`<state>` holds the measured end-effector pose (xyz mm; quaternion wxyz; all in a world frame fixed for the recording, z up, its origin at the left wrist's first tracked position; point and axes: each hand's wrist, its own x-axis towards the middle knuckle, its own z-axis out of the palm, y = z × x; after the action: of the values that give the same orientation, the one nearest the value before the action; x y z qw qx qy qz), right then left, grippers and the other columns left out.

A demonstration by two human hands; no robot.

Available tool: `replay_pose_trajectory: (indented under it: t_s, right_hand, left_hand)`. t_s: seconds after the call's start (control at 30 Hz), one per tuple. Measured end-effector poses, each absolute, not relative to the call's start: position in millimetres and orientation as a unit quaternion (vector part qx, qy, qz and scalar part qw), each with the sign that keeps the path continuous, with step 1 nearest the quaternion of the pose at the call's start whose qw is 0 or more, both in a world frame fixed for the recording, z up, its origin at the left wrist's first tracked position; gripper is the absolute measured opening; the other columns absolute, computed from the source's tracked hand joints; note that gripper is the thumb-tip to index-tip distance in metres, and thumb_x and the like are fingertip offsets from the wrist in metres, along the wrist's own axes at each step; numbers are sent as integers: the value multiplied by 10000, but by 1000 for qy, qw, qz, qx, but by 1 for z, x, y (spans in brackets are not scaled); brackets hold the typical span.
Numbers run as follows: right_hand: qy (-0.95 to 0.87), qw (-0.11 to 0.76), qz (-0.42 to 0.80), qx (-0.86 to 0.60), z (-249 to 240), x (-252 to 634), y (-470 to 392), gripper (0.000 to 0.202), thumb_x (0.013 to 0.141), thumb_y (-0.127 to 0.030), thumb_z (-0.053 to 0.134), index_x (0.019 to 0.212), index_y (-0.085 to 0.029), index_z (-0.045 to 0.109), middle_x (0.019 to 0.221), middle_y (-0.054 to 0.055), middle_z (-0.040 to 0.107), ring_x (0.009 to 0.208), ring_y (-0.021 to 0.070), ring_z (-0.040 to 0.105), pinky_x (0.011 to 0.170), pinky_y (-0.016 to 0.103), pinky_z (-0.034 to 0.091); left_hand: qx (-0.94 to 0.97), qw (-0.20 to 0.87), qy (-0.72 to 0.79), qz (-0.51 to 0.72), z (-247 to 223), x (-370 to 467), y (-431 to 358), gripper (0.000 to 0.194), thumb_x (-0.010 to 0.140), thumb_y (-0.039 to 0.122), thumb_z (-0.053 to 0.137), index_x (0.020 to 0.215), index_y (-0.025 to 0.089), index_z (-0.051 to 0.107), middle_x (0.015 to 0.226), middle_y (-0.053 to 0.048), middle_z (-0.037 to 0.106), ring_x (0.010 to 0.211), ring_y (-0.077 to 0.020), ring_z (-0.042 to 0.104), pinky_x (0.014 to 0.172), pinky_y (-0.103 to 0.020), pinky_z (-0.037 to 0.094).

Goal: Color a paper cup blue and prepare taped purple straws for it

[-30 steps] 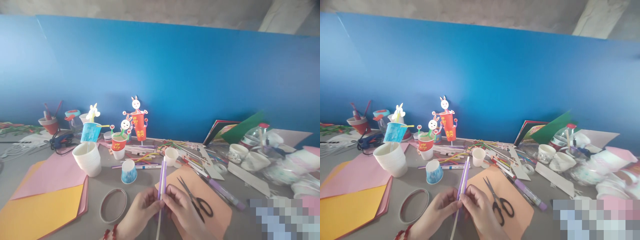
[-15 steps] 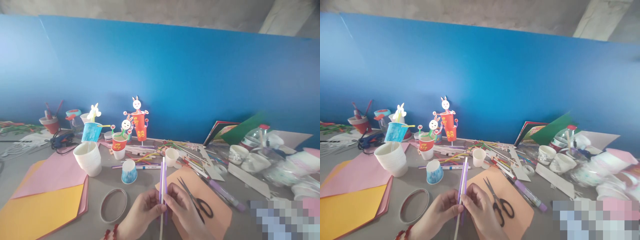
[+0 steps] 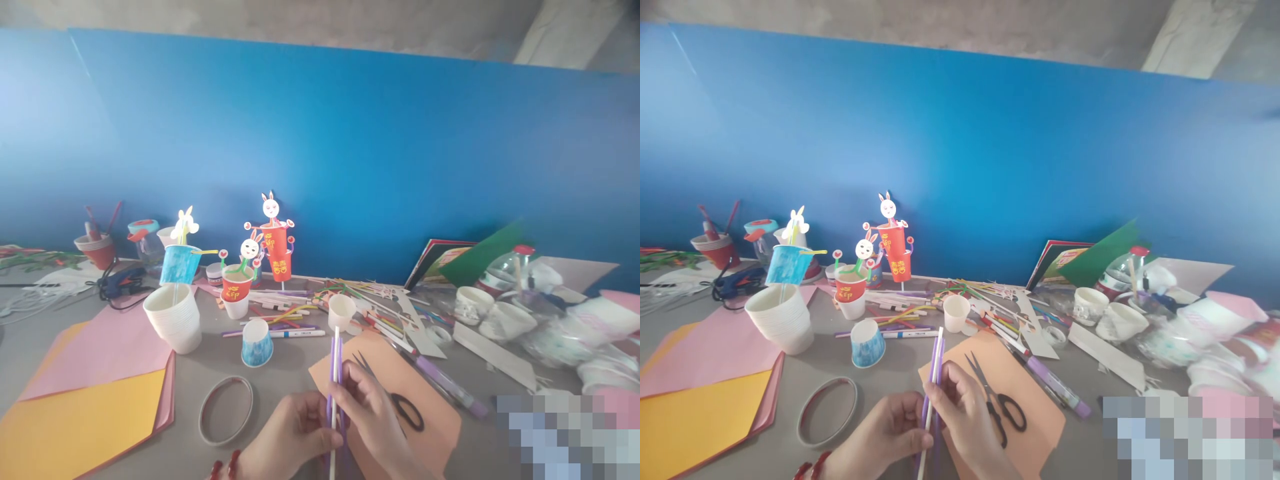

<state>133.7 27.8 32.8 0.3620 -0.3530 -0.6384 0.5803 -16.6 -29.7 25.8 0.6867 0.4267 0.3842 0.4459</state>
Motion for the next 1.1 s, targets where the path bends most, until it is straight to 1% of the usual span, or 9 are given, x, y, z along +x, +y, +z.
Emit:
replay_pose_trajectory:
  t_s: [0.13, 0.27, 0.47, 0.57, 0.7, 0.83, 0.93, 1.0, 1.1]
  right_hand:
    - [-618, 373, 596, -352, 31, 132, 28, 419, 838, -575, 665, 711, -206, 511, 634, -59, 443, 580, 111, 445, 542, 220, 379]
    - [-616, 361, 603, -356, 29, 130, 28, 425, 828, -589, 666, 726, -202, 525, 639, -49, 483, 586, 116, 455, 533, 221, 363]
    - [-650, 361, 564, -358, 25, 130, 30, 366, 876, -544, 623, 758, -204, 554, 670, -41, 494, 624, 132, 482, 573, 231, 394]
    - [-664, 363, 545, -360, 22, 131, 31, 355, 888, -531, 611, 752, -208, 558, 666, -42, 489, 617, 135, 492, 569, 232, 403]
    - [-679, 353, 535, -358, 21, 130, 33, 363, 900, -528, 595, 734, -207, 563, 663, -32, 517, 619, 145, 515, 582, 240, 420]
    - [-695, 344, 523, -353, 23, 129, 34, 348, 910, -529, 579, 793, -201, 602, 727, 1, 599, 735, 189, 596, 686, 267, 461]
    - [-707, 336, 514, -352, 21, 128, 35, 352, 911, -544, 566, 881, -200, 635, 801, 32, 666, 781, 213, 630, 727, 287, 473]
    - [-716, 330, 495, -365, 18, 128, 37, 374, 908, -570, 550, 917, -206, 638, 773, 24, 662, 743, 209, 623, 694, 284, 467]
    - [-721, 327, 466, -395, 11, 128, 41, 409, 898, -610, 533, 909, -216, 640, 644, -17, 580, 623, 186, 566, 599, 271, 428]
  left_hand:
    - [433, 671, 392, 456, 21, -17, -29, 490, 671, 561, 813, 788, 128, 616, 692, -13, 606, 570, -117, 572, 556, -244, 480]
    - [436, 648, 407, 474, 17, -19, -27, 501, 721, 616, 747, 786, 156, 559, 724, -21, 645, 492, -93, 564, 488, -228, 494]
    - [440, 646, 399, 479, 16, -19, -26, 507, 704, 623, 754, 758, 178, 518, 680, 9, 604, 495, -97, 551, 477, -224, 489]
    - [467, 606, 426, 483, 22, -20, -26, 473, 727, 594, 747, 770, 177, 527, 676, 15, 585, 544, -102, 533, 516, -223, 474]
    - [488, 543, 477, 489, 24, -22, -24, 452, 726, 559, 752, 711, 189, 492, 608, 45, 521, 529, -101, 507, 495, -209, 418]
    - [473, 566, 472, 482, 17, -23, -22, 443, 722, 554, 743, 799, 180, 517, 708, 9, 588, 529, -141, 592, 504, -263, 488]
    - [485, 538, 491, 484, 12, -24, -19, 410, 735, 519, 736, 825, 165, 550, 766, -16, 602, 574, -158, 609, 508, -265, 482]
    - [503, 506, 503, 489, 10, -26, -18, 392, 741, 480, 735, 892, 151, 584, 728, -2, 588, 588, -148, 570, 511, -246, 448]
    - [520, 479, 508, 493, 8, -30, -15, 431, 777, 418, 692, 1085, 145, 566, 651, 50, 527, 550, -134, 496, 502, -236, 403]
